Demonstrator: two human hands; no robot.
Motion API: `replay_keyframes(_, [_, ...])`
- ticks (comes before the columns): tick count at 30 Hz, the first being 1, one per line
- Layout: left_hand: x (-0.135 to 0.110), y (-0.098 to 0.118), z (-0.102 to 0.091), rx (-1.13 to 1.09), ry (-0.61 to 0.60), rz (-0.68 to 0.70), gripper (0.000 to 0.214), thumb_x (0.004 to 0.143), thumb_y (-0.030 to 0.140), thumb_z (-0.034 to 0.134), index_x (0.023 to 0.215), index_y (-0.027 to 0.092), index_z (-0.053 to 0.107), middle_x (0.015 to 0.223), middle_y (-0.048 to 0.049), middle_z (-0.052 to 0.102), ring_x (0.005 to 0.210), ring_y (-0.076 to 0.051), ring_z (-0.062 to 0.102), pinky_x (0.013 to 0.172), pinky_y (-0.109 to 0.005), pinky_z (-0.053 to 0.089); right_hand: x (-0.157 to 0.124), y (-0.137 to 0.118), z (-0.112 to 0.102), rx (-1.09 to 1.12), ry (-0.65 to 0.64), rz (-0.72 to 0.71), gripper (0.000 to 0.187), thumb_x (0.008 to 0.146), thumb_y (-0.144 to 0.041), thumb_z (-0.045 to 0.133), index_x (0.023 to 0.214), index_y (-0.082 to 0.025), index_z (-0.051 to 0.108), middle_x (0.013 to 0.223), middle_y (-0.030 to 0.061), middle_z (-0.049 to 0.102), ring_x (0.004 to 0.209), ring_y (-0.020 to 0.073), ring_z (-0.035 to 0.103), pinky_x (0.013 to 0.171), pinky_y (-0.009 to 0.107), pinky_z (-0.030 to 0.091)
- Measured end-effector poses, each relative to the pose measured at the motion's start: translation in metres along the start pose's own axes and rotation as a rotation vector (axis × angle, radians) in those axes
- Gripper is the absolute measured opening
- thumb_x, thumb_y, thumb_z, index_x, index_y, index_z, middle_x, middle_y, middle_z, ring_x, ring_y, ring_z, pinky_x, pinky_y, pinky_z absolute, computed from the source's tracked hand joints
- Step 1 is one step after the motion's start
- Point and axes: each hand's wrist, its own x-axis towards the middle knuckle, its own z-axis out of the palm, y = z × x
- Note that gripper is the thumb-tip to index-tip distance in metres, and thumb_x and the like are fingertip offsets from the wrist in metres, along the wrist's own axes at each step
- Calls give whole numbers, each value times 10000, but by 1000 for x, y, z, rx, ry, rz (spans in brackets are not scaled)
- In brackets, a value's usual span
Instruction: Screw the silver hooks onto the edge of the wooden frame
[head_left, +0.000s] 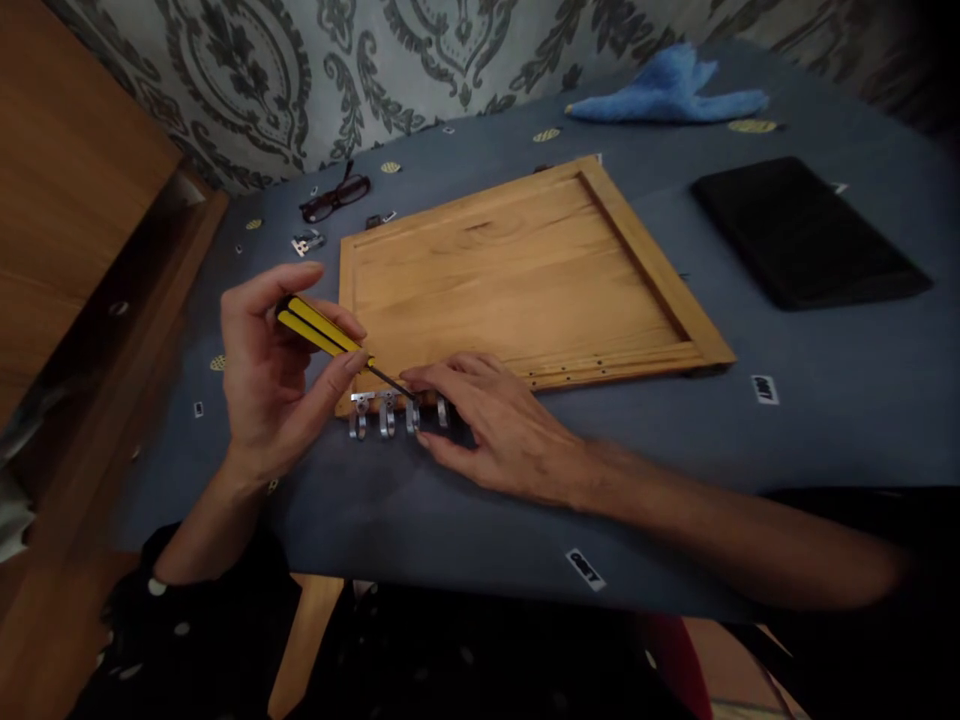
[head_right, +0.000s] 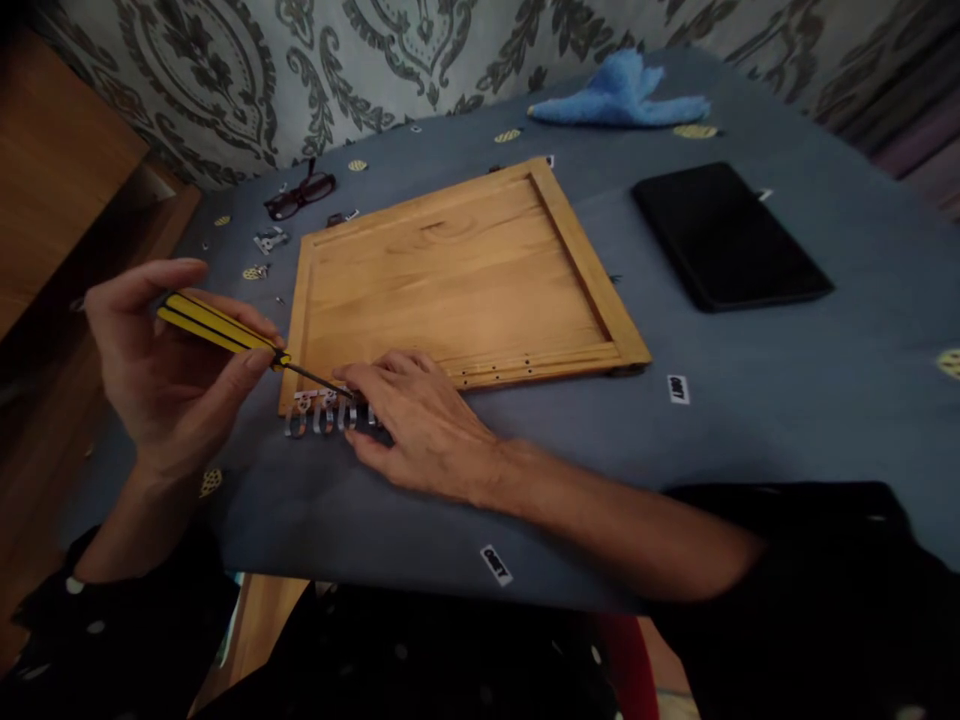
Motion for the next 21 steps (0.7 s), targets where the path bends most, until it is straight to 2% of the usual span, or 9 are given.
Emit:
replay_keyframes(2, [1, -3, -1, -19, -49, 41, 630, 768, 291, 813, 1316, 356, 508, 927, 22, 581, 818, -138, 648, 666, -297, 621, 0, 0, 0, -3, -8, -8, 418, 849, -245, 604, 1249, -129, 566, 1120, 121, 686, 1048, 264, 577, 904, 413, 452])
replay_keyframes(4, [0, -3, -1, -19, -68, 53, 644, 746, 300, 829, 1304, 384, 520, 981, 22, 583, 816, -140, 649, 631, -291, 606, 0, 0, 0, -6, -9, -12, 427, 846, -245, 604, 1252, -118, 568, 1119, 126, 685, 1049, 267, 575, 905, 413, 447])
replay_keyframes(6, [-2, 1, 1, 1, 22, -8, 559, 767, 320, 809, 1259, 406, 560, 1118, 19, 563, 831, -145, 638, 624, -318, 593, 0, 0, 0, -7, -6, -5, 428, 844, -248, 602, 1250, -118, 569, 1114, 128, 683, 1051, 270, 573, 907, 412, 445])
replay_keyframes(8, [-5, 5, 3, 21, 85, -27, 500, 772, 322, 803, 1216, 422, 595, 1171, 19, 548, 817, -148, 624, 611, -334, 590, 0, 1, 1, -10, -8, -4, 420, 844, -251, 597, 1245, -130, 569, 1104, 123, 685, 1049, 272, 572, 903, 414, 446])
replay_keyframes(10, [-6, 8, 4, 20, 94, -13, 503, 761, 303, 812, 1205, 423, 608, 1170, 13, 547, 810, -151, 623, 627, -342, 601, 0, 1, 1, -16, -9, -8, 417, 844, -245, 597, 1245, -137, 567, 1101, 120, 688, 1047, 274, 571, 903, 418, 446])
replay_keyframes(15, [-4, 5, 2, -28, 49, 25, 560, 752, 273, 822, 1246, 365, 576, 1227, -2, 529, 828, -140, 660, 677, -309, 628, 1, 0, 0, -9, 4, -15, 416, 835, -232, 607, 1232, -111, 577, 1101, 133, 686, 1045, 281, 577, 908, 423, 448])
replay_keyframes(21, [-3, 2, 1, -29, 8, 8, 467, 849, 238, 733, 1263, 347, 546, 1190, 13, 557, 866, -125, 677, 692, -277, 615, 1, 0, 0, -17, 0, -15, 408, 837, -237, 606, 1223, -109, 583, 1098, 124, 683, 1043, 276, 578, 903, 410, 445])
